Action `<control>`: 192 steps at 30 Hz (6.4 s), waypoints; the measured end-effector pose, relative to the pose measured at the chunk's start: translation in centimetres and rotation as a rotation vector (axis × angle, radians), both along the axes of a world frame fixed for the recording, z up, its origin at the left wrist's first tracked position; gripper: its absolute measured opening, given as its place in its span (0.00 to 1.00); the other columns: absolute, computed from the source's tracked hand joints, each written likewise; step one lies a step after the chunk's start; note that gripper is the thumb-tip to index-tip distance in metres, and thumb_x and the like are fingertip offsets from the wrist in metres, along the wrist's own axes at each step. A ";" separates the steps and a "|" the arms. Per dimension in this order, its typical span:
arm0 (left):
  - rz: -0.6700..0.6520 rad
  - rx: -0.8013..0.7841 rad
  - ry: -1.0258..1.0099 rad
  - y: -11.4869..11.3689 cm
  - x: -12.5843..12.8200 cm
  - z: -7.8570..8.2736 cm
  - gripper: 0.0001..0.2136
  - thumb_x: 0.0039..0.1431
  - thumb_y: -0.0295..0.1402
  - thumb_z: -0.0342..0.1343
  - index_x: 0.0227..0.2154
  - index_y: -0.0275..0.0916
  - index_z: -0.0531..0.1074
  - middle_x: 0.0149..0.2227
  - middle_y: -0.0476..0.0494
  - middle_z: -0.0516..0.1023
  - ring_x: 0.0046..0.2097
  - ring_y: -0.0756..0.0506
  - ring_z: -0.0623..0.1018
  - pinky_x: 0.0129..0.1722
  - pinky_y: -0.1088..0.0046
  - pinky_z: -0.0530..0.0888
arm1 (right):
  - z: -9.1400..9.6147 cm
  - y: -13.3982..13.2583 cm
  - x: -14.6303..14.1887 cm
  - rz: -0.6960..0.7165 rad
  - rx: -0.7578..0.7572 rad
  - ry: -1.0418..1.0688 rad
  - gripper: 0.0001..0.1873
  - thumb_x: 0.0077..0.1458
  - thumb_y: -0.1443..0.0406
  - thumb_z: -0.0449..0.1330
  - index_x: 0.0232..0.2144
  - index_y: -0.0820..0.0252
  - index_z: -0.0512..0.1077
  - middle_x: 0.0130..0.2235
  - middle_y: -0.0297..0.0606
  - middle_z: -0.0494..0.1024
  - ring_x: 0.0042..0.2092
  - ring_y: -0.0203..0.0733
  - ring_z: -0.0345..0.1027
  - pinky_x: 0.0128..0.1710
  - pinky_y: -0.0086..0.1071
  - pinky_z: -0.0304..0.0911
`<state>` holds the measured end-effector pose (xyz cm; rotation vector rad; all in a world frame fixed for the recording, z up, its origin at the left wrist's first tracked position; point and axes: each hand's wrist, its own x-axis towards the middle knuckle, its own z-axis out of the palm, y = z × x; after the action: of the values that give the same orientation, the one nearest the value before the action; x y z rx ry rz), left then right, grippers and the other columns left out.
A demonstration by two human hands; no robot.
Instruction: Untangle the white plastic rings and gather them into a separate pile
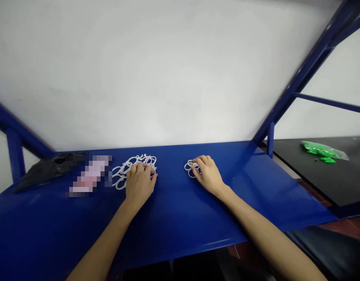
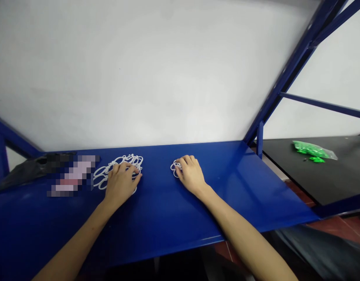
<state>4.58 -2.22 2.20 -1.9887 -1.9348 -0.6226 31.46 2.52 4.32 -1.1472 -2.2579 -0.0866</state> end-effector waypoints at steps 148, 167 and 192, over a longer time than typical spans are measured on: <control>-0.514 -0.121 -0.320 -1.1 2.8 -0.1 0.22 0.59 0.44 0.60 0.55 0.44 0.68 0.42 0.47 0.80 0.49 0.41 0.77 0.52 0.58 0.73 | -0.3 -2.6 -2.1 0.485 -0.440 0.265 0.09 0.64 0.65 0.58 0.46 0.58 0.72 0.41 0.39 0.79 0.37 0.38 0.74 0.40 0.32 0.71; -0.423 -0.087 -0.226 -0.7 2.8 0.2 0.18 0.64 0.43 0.54 0.53 0.41 0.71 0.49 0.42 0.78 0.53 0.39 0.75 0.54 0.57 0.71 | -0.3 -1.5 -1.3 0.404 -0.307 0.242 0.06 0.65 0.67 0.54 0.41 0.57 0.71 0.38 0.38 0.78 0.37 0.38 0.72 0.40 0.32 0.67; -0.156 -0.050 -0.051 -0.2 1.1 0.4 0.10 0.63 0.38 0.55 0.43 0.41 0.75 0.46 0.39 0.80 0.50 0.34 0.72 0.51 0.52 0.66 | 0.4 0.2 0.4 0.065 -0.013 0.128 0.06 0.65 0.66 0.56 0.41 0.58 0.73 0.42 0.43 0.78 0.44 0.49 0.67 0.47 0.44 0.68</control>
<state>5.67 -2.44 2.59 -2.1909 -1.8531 -0.6763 31.89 2.74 4.70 -1.0541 -2.1827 0.0271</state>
